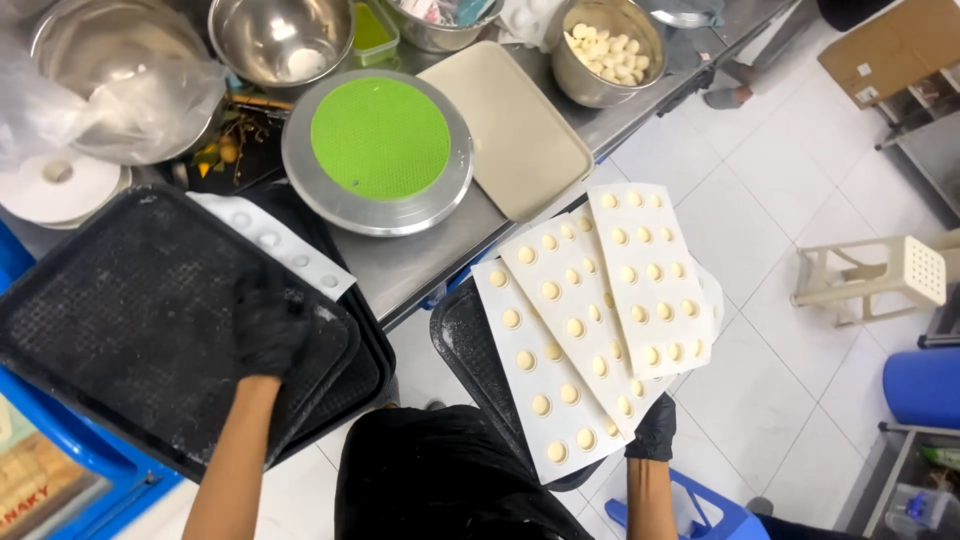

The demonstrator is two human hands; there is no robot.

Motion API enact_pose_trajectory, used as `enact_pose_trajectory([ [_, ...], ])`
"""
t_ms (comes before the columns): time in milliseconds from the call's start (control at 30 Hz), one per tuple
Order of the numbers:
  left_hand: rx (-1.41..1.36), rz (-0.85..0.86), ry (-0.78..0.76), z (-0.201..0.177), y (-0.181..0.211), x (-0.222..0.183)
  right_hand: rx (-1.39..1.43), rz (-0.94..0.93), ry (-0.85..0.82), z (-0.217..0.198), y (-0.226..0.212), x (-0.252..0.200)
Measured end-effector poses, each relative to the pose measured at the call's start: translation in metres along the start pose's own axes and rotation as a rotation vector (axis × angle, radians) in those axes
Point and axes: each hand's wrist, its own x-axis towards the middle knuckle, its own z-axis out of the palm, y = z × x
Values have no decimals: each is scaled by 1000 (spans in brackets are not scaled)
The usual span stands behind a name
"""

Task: Unmold small confectionery items from silicone molds into a bowl and retrieve more trays from the freezer.

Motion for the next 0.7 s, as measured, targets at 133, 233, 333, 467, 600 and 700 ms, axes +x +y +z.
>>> enact_pose_trajectory([
  [133,168,60,-311,23,50,79,22,7,80,4,8,-9],
  [233,382,1,-571,44,53,103,94,14,77,18,9,-22],
  [333,475,123,-535,129,3,111,136,1,75,22,19,-31],
  [467,129,39,-301,123,-23,110,125,-13,119,28,31,-28],
  [600,45,42,-253,51,-19,98,183,37,128,44,29,-34],
  [700,-45,25,-203,20,-20,94,166,45,131,56,23,-37],
])
